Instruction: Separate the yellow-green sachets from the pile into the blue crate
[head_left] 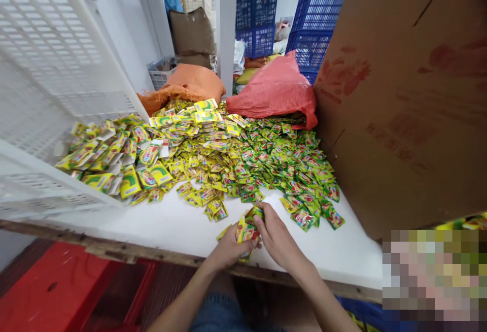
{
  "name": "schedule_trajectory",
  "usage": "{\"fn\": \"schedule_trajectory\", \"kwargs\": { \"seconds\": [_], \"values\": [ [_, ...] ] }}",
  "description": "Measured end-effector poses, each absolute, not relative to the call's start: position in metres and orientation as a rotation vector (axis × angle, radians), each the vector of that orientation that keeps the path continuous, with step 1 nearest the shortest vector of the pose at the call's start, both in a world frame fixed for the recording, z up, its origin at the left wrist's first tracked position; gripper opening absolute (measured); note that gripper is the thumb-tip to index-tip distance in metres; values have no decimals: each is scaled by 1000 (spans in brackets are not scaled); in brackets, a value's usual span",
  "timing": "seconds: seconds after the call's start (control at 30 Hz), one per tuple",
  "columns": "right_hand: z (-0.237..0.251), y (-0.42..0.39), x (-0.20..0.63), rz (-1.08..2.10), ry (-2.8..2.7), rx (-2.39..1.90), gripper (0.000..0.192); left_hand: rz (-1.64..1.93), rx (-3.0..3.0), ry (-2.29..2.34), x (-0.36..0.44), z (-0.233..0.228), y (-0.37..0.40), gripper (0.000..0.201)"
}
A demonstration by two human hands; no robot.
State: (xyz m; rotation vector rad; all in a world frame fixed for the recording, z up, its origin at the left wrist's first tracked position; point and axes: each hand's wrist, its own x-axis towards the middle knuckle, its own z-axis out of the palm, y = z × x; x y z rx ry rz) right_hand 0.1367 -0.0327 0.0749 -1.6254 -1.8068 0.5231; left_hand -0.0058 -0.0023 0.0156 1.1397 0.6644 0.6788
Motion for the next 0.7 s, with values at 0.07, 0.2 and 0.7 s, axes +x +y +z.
{"fn": "schedule_trajectory", "kwargs": {
  "seconds": [0.07, 0.2, 0.7],
  "values": [
    [72, -32, 138, 528, -1745, -1616, 18, 676, 1144, 662, -7, 14, -2, 36],
    [71, -28, 142, 381, -1805, -1592, 8, 646, 1142, 610, -8, 13, -2, 37],
    [64, -39, 142, 487, -1832, -1515, 18, 635, 1153, 606, -10, 14, -1, 38]
  ]
}}
